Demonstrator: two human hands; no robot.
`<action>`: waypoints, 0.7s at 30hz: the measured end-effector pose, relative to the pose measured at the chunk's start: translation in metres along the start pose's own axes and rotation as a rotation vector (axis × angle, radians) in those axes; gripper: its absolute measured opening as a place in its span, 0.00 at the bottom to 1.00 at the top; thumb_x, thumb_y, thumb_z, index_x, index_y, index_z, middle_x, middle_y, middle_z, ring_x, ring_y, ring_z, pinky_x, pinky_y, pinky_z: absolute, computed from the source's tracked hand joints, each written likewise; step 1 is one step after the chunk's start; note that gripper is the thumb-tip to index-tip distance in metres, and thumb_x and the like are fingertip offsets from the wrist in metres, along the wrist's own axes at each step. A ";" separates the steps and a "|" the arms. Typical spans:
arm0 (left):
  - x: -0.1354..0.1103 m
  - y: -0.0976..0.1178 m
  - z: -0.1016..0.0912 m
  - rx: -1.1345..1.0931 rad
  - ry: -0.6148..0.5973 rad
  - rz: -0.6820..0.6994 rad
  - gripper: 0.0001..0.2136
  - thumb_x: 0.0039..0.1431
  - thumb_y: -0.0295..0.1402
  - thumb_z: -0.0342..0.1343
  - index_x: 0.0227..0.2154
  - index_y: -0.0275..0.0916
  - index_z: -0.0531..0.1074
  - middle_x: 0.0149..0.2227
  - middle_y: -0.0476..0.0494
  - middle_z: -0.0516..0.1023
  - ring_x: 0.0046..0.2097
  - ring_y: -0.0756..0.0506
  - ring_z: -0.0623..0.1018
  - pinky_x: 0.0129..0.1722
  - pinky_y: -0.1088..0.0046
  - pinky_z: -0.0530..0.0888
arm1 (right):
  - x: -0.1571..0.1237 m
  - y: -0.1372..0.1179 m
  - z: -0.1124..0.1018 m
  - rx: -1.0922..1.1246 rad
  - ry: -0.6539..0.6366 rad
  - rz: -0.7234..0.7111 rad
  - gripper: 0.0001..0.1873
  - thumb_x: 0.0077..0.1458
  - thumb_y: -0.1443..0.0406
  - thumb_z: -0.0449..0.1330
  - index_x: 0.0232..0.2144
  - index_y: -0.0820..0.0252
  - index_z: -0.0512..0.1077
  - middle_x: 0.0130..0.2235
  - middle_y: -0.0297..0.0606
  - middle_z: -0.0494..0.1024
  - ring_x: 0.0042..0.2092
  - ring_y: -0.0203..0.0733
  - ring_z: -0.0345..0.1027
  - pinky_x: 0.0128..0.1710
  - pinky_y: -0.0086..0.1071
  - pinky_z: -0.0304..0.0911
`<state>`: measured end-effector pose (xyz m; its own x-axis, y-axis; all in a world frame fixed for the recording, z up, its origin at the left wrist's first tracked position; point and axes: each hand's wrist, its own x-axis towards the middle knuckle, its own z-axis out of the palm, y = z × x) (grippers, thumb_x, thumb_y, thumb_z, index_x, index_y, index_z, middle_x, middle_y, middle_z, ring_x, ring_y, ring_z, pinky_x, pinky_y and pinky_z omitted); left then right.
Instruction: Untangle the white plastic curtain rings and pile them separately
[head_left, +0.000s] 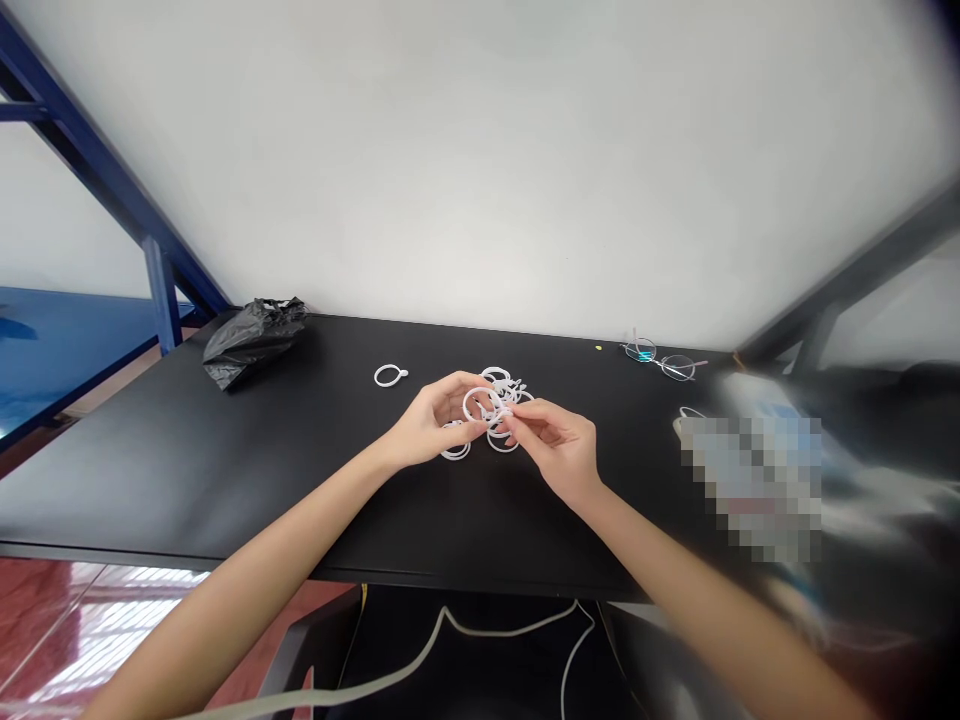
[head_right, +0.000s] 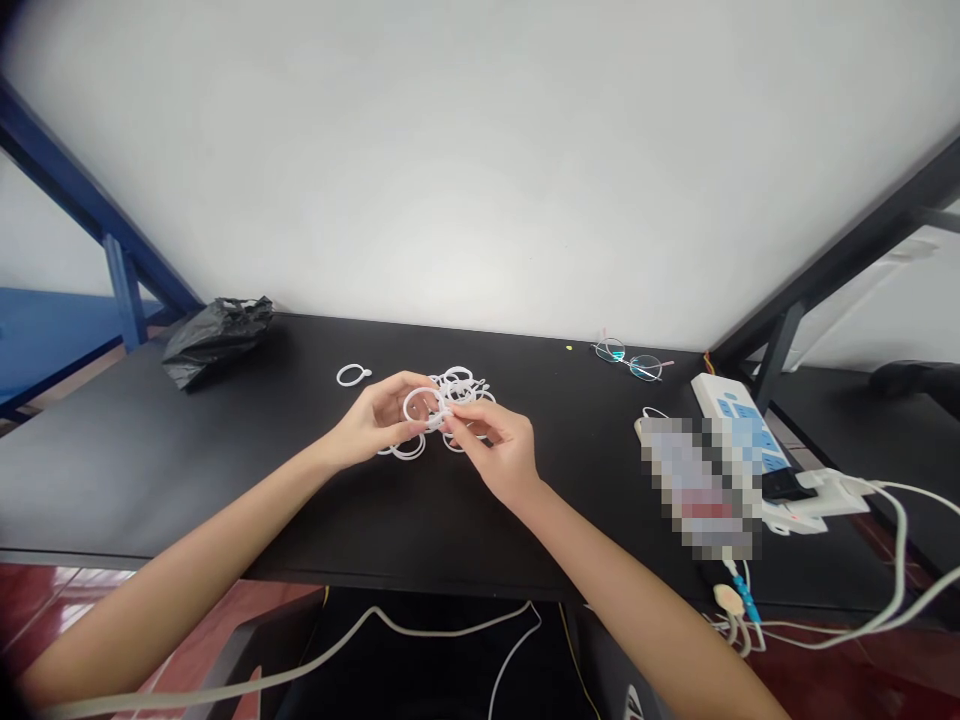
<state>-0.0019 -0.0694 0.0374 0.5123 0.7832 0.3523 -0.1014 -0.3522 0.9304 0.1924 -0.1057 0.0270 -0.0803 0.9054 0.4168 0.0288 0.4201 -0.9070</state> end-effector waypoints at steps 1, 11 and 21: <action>-0.001 0.000 0.003 0.097 0.005 0.020 0.18 0.59 0.38 0.58 0.50 0.39 0.66 0.37 0.42 0.77 0.32 0.49 0.75 0.33 0.71 0.74 | 0.000 0.000 0.001 -0.010 0.000 -0.008 0.06 0.54 0.62 0.65 0.36 0.53 0.80 0.35 0.37 0.81 0.34 0.45 0.78 0.31 0.38 0.79; -0.010 -0.006 0.009 0.592 0.186 0.251 0.14 0.68 0.39 0.42 0.37 0.37 0.69 0.20 0.54 0.65 0.22 0.52 0.64 0.26 0.76 0.66 | -0.005 -0.004 0.003 -0.124 -0.105 -0.125 0.09 0.58 0.63 0.61 0.40 0.49 0.81 0.37 0.37 0.83 0.35 0.44 0.78 0.32 0.39 0.78; -0.011 -0.007 0.014 0.585 0.237 0.354 0.14 0.67 0.42 0.45 0.39 0.37 0.70 0.22 0.52 0.67 0.23 0.52 0.66 0.25 0.76 0.67 | -0.007 -0.007 0.006 -0.213 -0.048 -0.177 0.08 0.58 0.64 0.62 0.37 0.49 0.81 0.33 0.34 0.84 0.30 0.44 0.79 0.31 0.39 0.78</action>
<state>0.0054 -0.0824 0.0254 0.3278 0.6383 0.6965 0.2805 -0.7697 0.5735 0.1866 -0.1155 0.0297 -0.1497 0.8149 0.5600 0.2181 0.5796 -0.7852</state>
